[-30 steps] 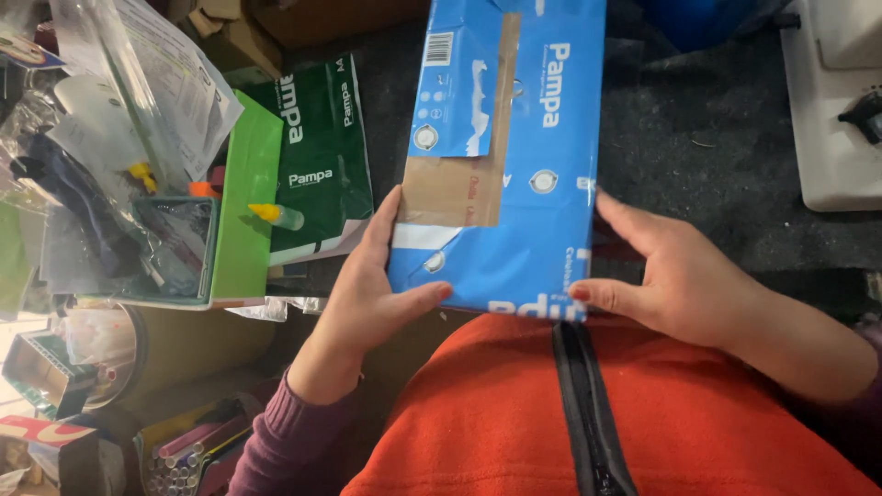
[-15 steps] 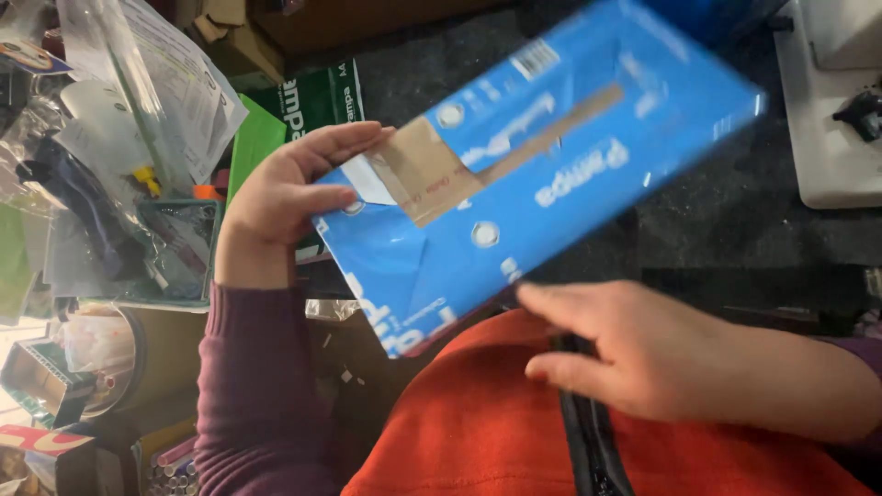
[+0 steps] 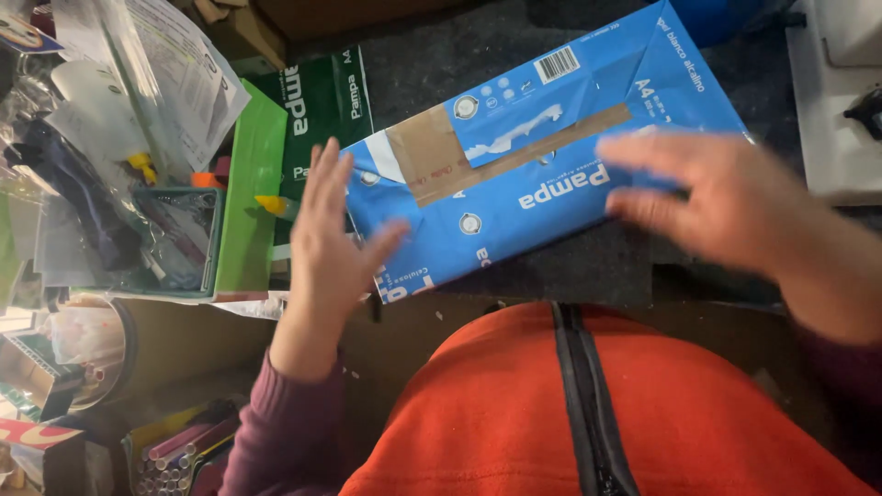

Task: The recorder is assembling and taping together pieces of a cardboard box on a workspace.

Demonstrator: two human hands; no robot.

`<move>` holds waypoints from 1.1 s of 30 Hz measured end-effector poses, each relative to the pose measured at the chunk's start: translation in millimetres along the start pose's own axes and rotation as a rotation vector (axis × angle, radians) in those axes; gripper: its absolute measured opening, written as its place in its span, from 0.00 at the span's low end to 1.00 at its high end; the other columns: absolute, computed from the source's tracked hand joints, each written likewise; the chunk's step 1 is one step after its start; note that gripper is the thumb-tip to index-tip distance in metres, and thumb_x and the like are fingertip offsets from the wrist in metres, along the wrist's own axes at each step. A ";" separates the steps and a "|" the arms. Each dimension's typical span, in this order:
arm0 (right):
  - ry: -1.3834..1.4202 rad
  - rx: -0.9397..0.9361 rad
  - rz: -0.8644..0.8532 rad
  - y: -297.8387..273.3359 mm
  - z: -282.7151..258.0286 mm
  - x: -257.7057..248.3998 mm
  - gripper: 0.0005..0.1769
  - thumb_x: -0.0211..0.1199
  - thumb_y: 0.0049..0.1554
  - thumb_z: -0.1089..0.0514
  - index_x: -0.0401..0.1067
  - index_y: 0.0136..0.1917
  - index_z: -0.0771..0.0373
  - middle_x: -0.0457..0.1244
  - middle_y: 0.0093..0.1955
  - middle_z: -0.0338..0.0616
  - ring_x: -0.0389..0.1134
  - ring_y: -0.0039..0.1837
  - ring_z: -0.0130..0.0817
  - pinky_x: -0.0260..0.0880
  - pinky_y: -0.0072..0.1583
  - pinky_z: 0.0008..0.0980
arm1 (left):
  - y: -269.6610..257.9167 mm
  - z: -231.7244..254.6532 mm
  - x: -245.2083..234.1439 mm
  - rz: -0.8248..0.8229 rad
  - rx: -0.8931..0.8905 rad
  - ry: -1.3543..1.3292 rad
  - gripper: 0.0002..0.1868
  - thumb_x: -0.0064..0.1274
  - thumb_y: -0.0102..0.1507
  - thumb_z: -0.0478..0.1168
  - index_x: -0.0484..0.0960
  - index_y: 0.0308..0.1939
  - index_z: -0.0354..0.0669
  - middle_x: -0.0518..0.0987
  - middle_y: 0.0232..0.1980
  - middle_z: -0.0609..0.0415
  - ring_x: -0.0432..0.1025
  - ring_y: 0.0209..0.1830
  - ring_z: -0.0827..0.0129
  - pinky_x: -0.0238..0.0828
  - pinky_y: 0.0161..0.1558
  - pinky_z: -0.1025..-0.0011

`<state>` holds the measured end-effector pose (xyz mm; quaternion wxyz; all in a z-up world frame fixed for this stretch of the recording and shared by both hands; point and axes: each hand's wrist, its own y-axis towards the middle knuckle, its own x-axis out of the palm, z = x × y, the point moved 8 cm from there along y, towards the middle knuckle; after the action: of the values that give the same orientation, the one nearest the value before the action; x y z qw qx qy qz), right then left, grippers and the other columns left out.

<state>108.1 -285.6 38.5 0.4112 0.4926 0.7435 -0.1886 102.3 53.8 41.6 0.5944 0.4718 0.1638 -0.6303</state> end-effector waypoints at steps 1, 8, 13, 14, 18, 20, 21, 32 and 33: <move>-0.002 0.000 0.002 11.1 11.6 -0.9 0.30 0.67 0.55 0.45 0.73 0.67 0.59 0.68 0.65 0.51 0.70 0.65 0.42 0.72 0.63 0.40 | -2.7 11.0 -1.1 0.002 0.002 -0.001 0.46 0.71 0.58 0.47 0.67 0.72 0.27 0.62 0.79 0.31 0.53 0.83 0.42 0.56 0.77 0.55; -0.320 -0.297 0.083 72.9 35.7 13.0 0.55 0.60 0.55 0.29 0.58 0.78 0.74 0.53 0.80 0.64 0.53 0.79 0.56 0.55 0.75 0.49 | -13.7 34.7 34.2 -0.306 0.002 0.187 0.68 0.74 0.43 0.62 0.56 0.73 0.21 0.52 0.78 0.26 0.39 0.81 0.36 0.30 0.77 0.45; -0.354 -0.388 -0.033 63.4 33.8 34.8 0.62 0.53 0.50 0.22 0.54 0.78 0.74 0.47 0.82 0.62 0.43 0.84 0.52 0.40 0.81 0.47 | -18.9 27.2 38.4 -0.286 -0.019 0.220 0.67 0.74 0.42 0.61 0.58 0.73 0.23 0.53 0.79 0.28 0.42 0.82 0.38 0.32 0.77 0.44; -0.376 -0.405 -0.042 61.6 32.4 35.4 0.60 0.51 0.52 0.23 0.54 0.78 0.74 0.47 0.83 0.61 0.43 0.85 0.51 0.40 0.82 0.47 | -18.3 27.4 38.8 -0.268 0.004 0.211 0.67 0.74 0.43 0.61 0.58 0.73 0.22 0.53 0.79 0.27 0.42 0.82 0.38 0.32 0.78 0.44; -0.411 -0.400 -0.037 52.9 26.1 39.7 0.59 0.47 0.52 0.22 0.54 0.78 0.72 0.46 0.82 0.60 0.44 0.84 0.52 0.40 0.81 0.49 | -15.9 29.2 38.4 -0.257 0.024 0.190 0.67 0.74 0.43 0.61 0.59 0.72 0.20 0.52 0.78 0.26 0.42 0.82 0.37 0.32 0.77 0.43; -0.408 -0.409 -0.030 52.7 17.6 42.3 0.60 0.46 0.53 0.22 0.54 0.78 0.73 0.46 0.83 0.62 0.44 0.84 0.53 0.40 0.81 0.50 | -16.1 29.2 38.8 -0.260 0.025 0.198 0.67 0.74 0.43 0.62 0.59 0.72 0.20 0.52 0.78 0.26 0.42 0.82 0.37 0.32 0.77 0.43; -0.407 -0.418 -0.023 52.7 12.9 43.0 0.60 0.45 0.54 0.21 0.54 0.78 0.74 0.46 0.83 0.63 0.44 0.84 0.54 0.40 0.81 0.50 | -15.8 29.1 39.1 -0.262 0.028 0.205 0.67 0.74 0.43 0.62 0.59 0.72 0.20 0.52 0.78 0.26 0.42 0.82 0.37 0.32 0.78 0.43; -0.374 -0.461 -0.090 53.5 -47.9 70.5 0.63 0.53 0.47 0.20 0.55 0.75 0.74 0.48 0.79 0.66 0.45 0.81 0.59 0.41 0.78 0.51 | -11.6 36.9 39.2 -0.307 0.021 0.303 0.66 0.72 0.42 0.64 0.61 0.71 0.22 0.54 0.77 0.27 0.46 0.80 0.37 0.34 0.75 0.41; -0.309 -0.486 -0.106 52.0 -55.0 71.5 0.62 0.54 0.47 0.20 0.56 0.76 0.73 0.48 0.79 0.65 0.45 0.80 0.59 0.41 0.77 0.51 | -11.3 37.6 38.6 -0.309 0.019 0.316 0.66 0.72 0.42 0.63 0.61 0.71 0.23 0.55 0.77 0.28 0.47 0.79 0.38 0.35 0.75 0.41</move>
<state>118.2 -183.6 20.5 0.6150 0.3057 0.7200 -0.0991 82.9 4.6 26.0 0.4532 0.5397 0.3194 -0.6335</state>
